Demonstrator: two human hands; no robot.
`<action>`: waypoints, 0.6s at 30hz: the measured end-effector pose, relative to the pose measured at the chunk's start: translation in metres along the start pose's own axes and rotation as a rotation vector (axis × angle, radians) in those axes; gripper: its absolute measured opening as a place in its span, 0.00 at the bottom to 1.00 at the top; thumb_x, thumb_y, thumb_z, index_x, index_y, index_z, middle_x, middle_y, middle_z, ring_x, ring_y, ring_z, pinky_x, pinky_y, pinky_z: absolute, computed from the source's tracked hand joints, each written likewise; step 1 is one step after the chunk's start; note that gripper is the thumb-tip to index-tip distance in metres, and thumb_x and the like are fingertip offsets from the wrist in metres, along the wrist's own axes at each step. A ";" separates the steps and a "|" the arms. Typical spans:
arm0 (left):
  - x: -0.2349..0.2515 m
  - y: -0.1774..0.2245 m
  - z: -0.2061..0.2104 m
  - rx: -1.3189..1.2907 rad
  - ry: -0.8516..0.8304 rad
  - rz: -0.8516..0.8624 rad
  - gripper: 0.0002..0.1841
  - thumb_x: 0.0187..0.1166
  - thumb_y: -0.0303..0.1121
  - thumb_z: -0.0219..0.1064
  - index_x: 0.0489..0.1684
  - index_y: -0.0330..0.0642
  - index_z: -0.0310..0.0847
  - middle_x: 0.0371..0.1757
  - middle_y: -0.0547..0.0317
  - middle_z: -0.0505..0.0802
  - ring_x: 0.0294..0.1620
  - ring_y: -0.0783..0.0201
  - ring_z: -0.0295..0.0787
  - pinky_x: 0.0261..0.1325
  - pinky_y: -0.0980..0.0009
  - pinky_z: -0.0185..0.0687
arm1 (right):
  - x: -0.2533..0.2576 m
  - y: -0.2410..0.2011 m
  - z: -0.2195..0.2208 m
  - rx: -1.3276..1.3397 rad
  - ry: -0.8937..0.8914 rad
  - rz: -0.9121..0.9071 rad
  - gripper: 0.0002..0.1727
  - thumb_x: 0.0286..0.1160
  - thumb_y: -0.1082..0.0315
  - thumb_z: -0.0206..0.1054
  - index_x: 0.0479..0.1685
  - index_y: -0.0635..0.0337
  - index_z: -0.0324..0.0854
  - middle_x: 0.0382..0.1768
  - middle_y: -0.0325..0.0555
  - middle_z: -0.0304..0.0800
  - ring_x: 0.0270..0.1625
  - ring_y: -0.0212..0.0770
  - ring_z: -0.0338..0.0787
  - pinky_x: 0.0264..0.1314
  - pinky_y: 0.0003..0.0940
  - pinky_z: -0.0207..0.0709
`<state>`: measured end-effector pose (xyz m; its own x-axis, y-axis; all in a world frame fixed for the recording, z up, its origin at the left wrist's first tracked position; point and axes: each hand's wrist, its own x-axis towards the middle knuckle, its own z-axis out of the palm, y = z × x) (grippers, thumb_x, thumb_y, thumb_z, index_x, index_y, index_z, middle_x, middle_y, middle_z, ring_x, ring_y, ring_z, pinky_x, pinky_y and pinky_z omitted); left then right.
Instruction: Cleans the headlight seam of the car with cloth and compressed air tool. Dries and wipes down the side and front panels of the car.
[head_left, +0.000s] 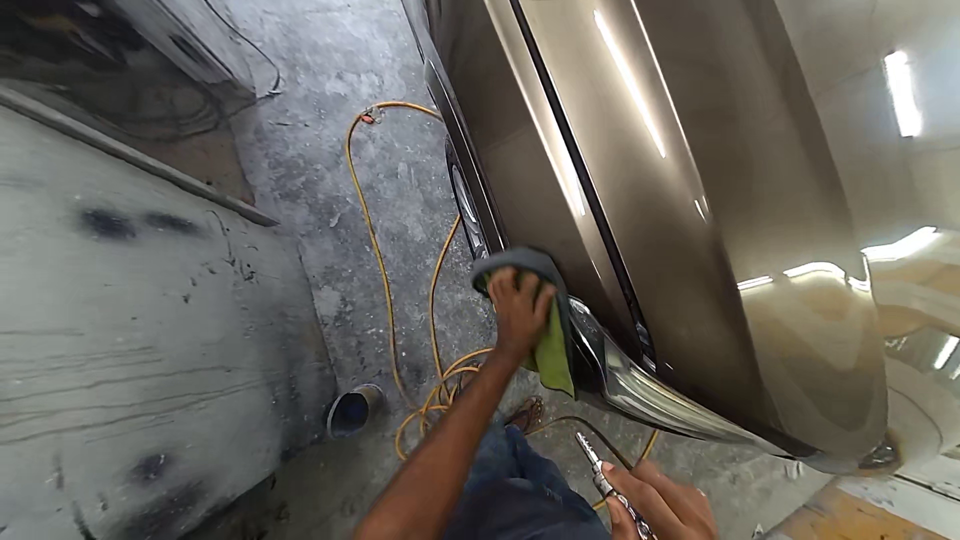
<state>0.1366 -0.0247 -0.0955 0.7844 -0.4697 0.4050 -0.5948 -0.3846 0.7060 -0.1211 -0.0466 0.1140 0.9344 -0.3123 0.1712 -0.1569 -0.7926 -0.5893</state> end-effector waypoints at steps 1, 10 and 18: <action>0.014 -0.009 0.008 -0.004 0.044 -0.050 0.26 0.89 0.51 0.52 0.62 0.36 0.84 0.72 0.22 0.77 0.78 0.27 0.69 0.82 0.33 0.60 | -0.009 0.003 -0.002 0.005 -0.016 -0.009 0.15 0.83 0.58 0.63 0.53 0.55 0.90 0.24 0.43 0.78 0.20 0.35 0.77 0.20 0.27 0.70; 0.066 -0.003 0.038 -0.288 0.254 -0.248 0.30 0.95 0.43 0.38 0.91 0.35 0.56 0.94 0.36 0.53 0.95 0.48 0.48 0.95 0.54 0.45 | -0.078 0.031 -0.027 -0.003 -0.088 -0.034 0.15 0.84 0.57 0.63 0.53 0.56 0.90 0.23 0.44 0.79 0.21 0.37 0.78 0.21 0.28 0.71; -0.021 0.050 0.055 -0.118 0.275 -0.326 0.30 0.95 0.43 0.35 0.91 0.36 0.58 0.94 0.36 0.55 0.95 0.46 0.48 0.95 0.49 0.47 | -0.102 0.037 -0.032 0.044 -0.171 -0.084 0.14 0.82 0.59 0.64 0.52 0.57 0.91 0.23 0.45 0.81 0.21 0.38 0.79 0.21 0.30 0.73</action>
<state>0.0808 -0.0782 -0.1007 0.9548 -0.1035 0.2786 -0.2968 -0.3764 0.8776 -0.2324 -0.0604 0.0999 0.9849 -0.1494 0.0871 -0.0652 -0.7875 -0.6128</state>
